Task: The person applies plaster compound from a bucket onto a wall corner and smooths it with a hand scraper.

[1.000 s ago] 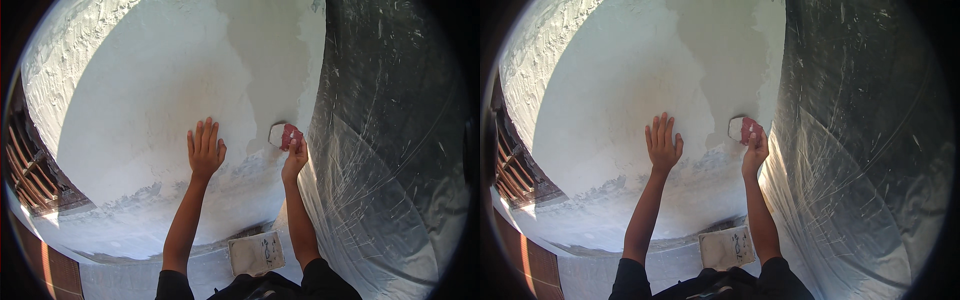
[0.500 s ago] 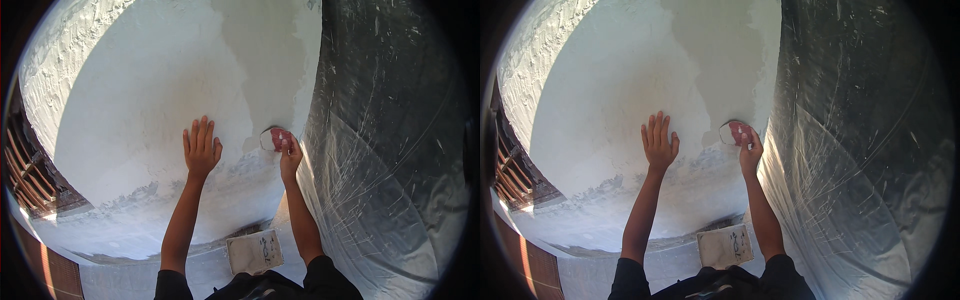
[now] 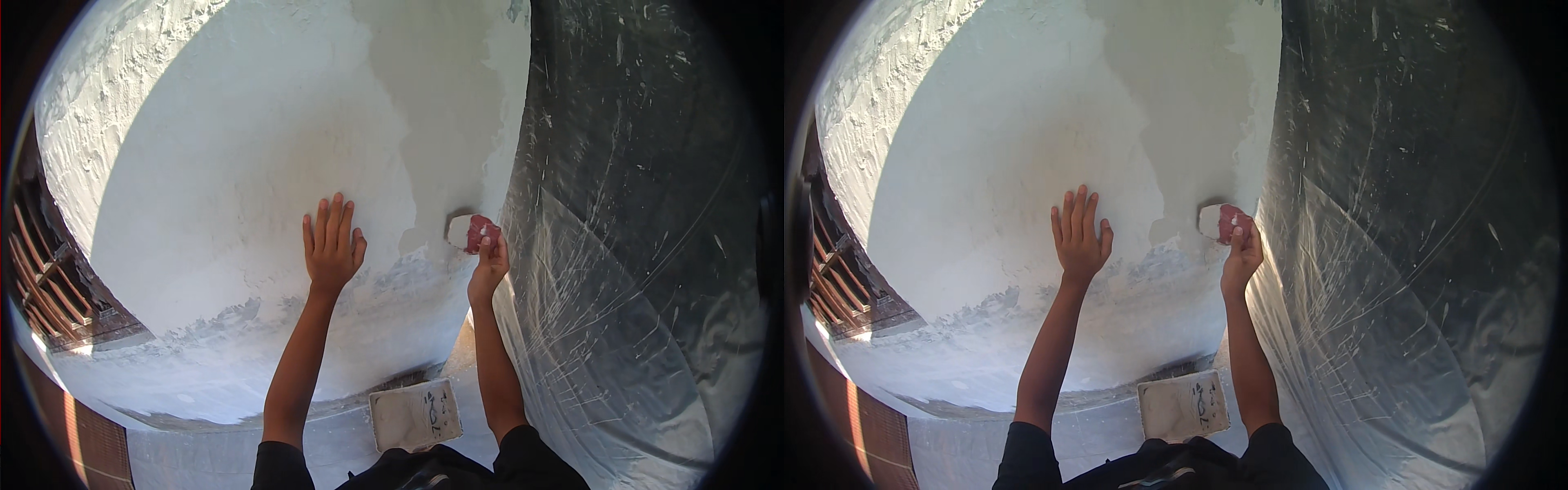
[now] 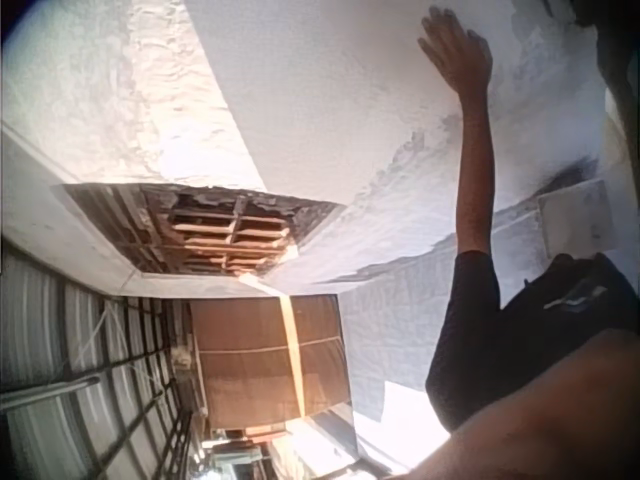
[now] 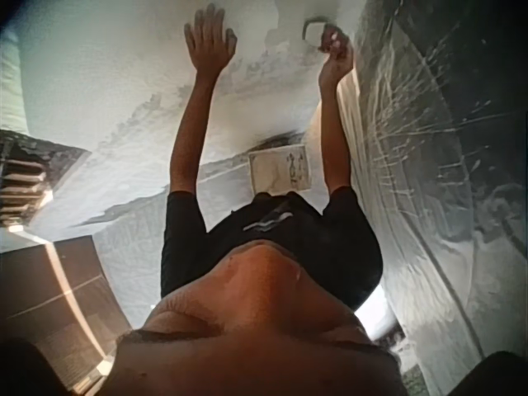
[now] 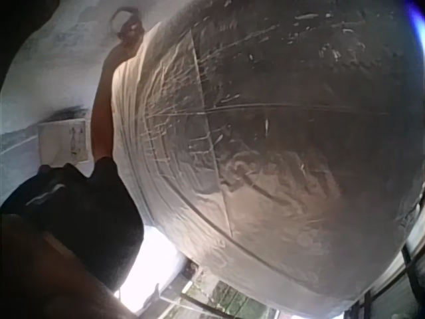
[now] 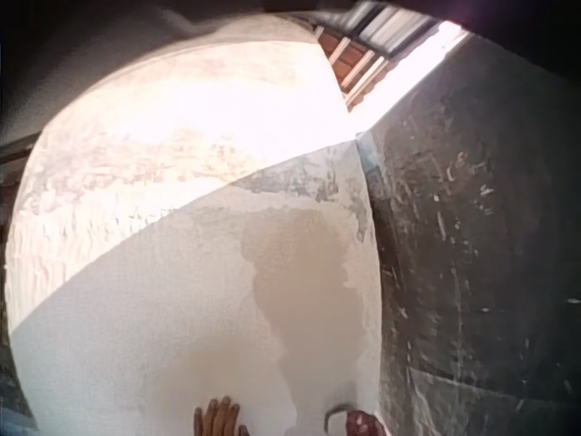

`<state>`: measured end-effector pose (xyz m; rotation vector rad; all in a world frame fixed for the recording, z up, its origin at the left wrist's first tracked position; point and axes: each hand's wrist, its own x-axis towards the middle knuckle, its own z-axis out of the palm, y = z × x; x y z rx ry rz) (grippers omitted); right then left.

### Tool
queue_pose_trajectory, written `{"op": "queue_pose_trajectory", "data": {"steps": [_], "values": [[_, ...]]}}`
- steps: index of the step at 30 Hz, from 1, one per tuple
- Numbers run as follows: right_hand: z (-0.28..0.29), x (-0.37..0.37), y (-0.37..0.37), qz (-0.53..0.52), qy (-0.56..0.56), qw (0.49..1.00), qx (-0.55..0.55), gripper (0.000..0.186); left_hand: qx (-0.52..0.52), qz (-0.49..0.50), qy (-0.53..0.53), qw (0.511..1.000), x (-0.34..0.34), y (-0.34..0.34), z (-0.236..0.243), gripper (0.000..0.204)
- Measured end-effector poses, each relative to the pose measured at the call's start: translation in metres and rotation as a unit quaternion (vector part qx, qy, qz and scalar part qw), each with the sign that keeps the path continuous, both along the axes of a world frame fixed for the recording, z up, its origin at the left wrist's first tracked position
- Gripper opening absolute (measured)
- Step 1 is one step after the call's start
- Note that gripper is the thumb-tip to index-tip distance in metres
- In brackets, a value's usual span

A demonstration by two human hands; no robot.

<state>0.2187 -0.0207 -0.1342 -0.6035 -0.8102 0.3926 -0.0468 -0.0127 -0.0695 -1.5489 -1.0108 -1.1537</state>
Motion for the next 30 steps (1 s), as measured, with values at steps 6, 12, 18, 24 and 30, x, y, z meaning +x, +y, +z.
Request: {"op": "queue_pose_trajectory", "data": {"steps": [6, 12, 18, 24, 30], "values": [[-0.015, -0.02, 0.02, 0.039, -0.178, 0.982, -0.039, 0.032, -0.008, -0.004, -0.004, 1.0, 0.002, 0.002, 0.0, 0.043], [0.014, -0.021, 0.007, 0.059, -0.002, 0.998, -0.021, 0.032, -0.005, -0.001, 0.012, 1.0, -0.002, 0.0, 0.0, 0.044], [0.001, -0.018, 0.017, -0.002, -0.104, 0.993, -0.06, 0.036, -0.01, -0.01, 0.008, 1.0, 0.001, 0.002, 0.0, 0.044], [-0.008, -0.022, 0.009, 0.019, -0.154, 0.988, -0.018, 0.031, -0.005, -0.005, 0.011, 1.0, 0.001, 0.002, 0.0, 0.044], [0.023, -0.029, 0.001, 0.018, -0.009, 0.999, -0.034, 0.033, -0.008, -0.007, 0.012, 1.0, -0.002, 0.002, -0.001, 0.045]]}}
